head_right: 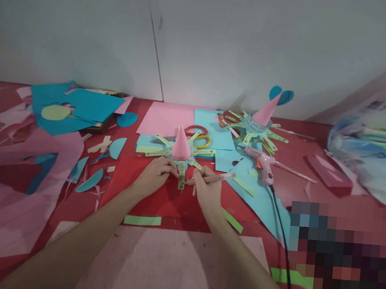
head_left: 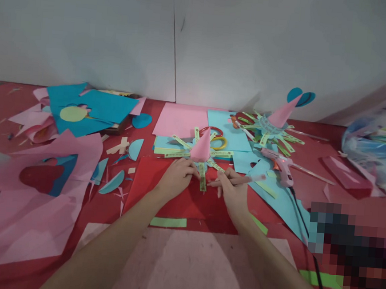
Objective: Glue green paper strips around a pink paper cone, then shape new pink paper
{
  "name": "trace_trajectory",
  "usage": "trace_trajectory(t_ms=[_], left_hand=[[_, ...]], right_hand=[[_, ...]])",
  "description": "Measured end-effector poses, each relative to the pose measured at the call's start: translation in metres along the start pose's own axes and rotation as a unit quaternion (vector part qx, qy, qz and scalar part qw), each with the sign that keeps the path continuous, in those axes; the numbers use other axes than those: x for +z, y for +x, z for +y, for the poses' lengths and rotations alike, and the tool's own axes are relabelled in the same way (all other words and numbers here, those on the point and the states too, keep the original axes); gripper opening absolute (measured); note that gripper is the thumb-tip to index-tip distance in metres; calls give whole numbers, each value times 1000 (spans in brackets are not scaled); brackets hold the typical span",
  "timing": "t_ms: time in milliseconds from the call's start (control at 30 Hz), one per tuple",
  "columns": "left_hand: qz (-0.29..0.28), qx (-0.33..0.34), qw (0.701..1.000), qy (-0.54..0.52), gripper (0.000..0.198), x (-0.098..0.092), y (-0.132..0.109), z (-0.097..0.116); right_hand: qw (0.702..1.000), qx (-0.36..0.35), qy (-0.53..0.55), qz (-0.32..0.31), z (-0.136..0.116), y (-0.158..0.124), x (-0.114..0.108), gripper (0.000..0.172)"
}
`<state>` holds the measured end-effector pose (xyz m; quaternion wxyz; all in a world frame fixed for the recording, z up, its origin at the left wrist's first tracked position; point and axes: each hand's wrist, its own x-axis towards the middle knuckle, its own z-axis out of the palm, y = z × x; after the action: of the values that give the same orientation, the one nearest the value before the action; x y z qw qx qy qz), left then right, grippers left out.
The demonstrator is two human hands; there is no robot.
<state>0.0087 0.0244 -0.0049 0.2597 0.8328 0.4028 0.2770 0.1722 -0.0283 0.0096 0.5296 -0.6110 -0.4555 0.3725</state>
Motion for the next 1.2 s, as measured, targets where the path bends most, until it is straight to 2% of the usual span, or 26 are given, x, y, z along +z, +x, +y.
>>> trace_trajectory(t_ms=[300, 367, 467, 533, 900, 1200], left_hand=[[-11, -11, 1000, 4, 41, -3, 0, 5], [-7, -6, 1000, 6, 41, -2, 0, 4], [-4, 4, 1000, 8, 41, -1, 0, 2], [-1, 10, 1000, 8, 41, -1, 0, 1], [6, 17, 1000, 15, 40, 0, 0, 0], [2, 8, 1000, 15, 40, -1, 1, 2]], right_hand=[[997, -16, 25, 64, 0, 8, -10, 33], [999, -13, 7, 34, 0, 7, -9, 34], [999, -9, -23, -49, -1, 5, -4, 33], [997, 2, -30, -71, -2, 3, -2, 31], [996, 5, -55, -65, -3, 2, 2, 30], [999, 5, -42, -35, -6, 0, 4, 30]])
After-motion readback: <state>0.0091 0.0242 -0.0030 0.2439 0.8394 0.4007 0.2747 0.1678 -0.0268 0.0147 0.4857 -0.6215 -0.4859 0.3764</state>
